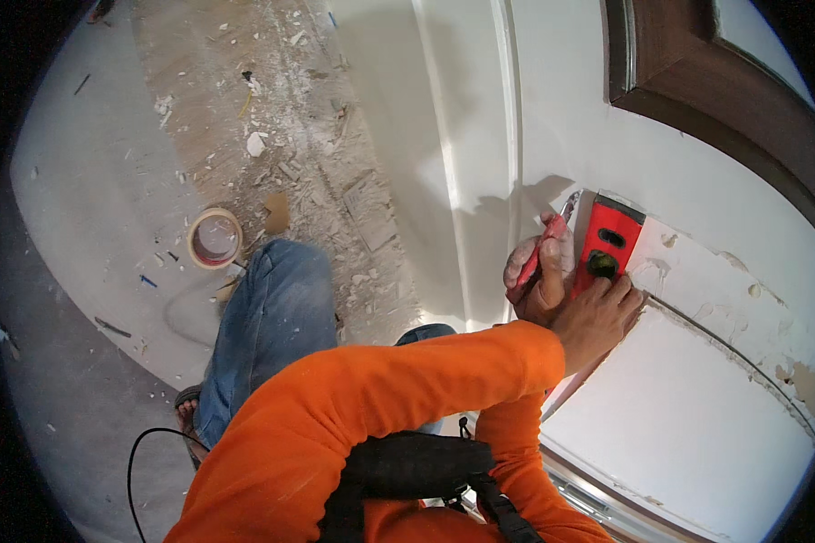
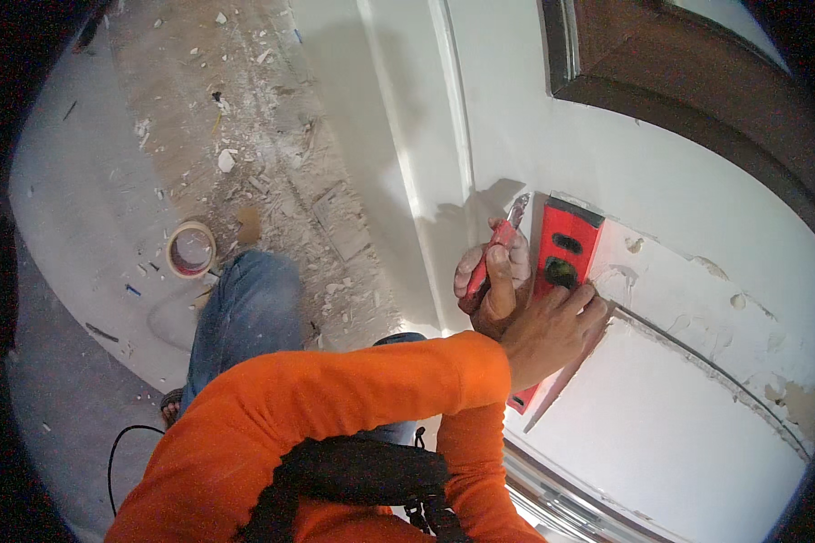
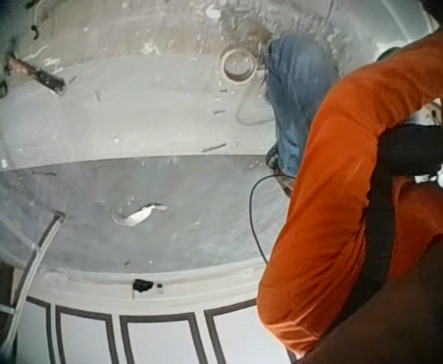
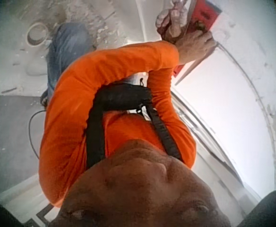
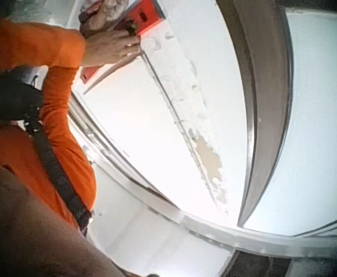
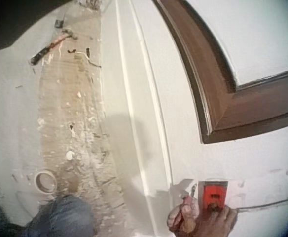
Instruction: The person uses a level to mark a horizontal line on a wall, then uses a scraper by hand to remove debris or excess material from a vertical seam in the wall surface, periodically re-checking the horizontal alignment with the level.
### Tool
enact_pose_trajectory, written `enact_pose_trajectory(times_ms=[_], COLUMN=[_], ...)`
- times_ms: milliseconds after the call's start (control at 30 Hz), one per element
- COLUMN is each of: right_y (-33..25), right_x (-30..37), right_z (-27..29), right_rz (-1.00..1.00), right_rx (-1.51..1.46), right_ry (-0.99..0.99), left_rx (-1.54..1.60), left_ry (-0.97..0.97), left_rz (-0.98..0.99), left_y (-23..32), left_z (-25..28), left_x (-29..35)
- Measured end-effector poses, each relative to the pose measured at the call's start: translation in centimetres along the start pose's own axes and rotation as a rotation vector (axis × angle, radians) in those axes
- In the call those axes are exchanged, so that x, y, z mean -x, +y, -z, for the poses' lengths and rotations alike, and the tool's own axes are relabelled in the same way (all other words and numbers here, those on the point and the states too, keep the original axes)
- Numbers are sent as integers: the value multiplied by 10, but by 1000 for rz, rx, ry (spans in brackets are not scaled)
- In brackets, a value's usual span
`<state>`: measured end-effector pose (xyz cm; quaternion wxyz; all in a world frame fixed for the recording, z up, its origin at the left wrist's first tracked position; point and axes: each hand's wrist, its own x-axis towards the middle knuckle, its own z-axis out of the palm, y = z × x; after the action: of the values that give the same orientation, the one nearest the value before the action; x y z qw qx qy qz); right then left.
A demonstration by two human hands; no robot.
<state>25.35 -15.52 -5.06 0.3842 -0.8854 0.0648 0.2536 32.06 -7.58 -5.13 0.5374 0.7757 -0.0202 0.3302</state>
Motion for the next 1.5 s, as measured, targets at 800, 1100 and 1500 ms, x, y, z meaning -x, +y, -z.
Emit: enact_pose_trajectory(times_ms=[800,1100,1500], right_y=[-4,-2,-2], right_x=[84,82,82], right_z=[12,11,13], right_rz=[-213,-213,-232], right_rx=[151,142,169], right_ry=[52,60,56], left_rx=[-79,-77,-43], left_ry=[-114,-85,-105], left_rz=[13,20,33], left_y=[4,4,1], left_z=[2,0,9], left_x=[-1,-4,-2])
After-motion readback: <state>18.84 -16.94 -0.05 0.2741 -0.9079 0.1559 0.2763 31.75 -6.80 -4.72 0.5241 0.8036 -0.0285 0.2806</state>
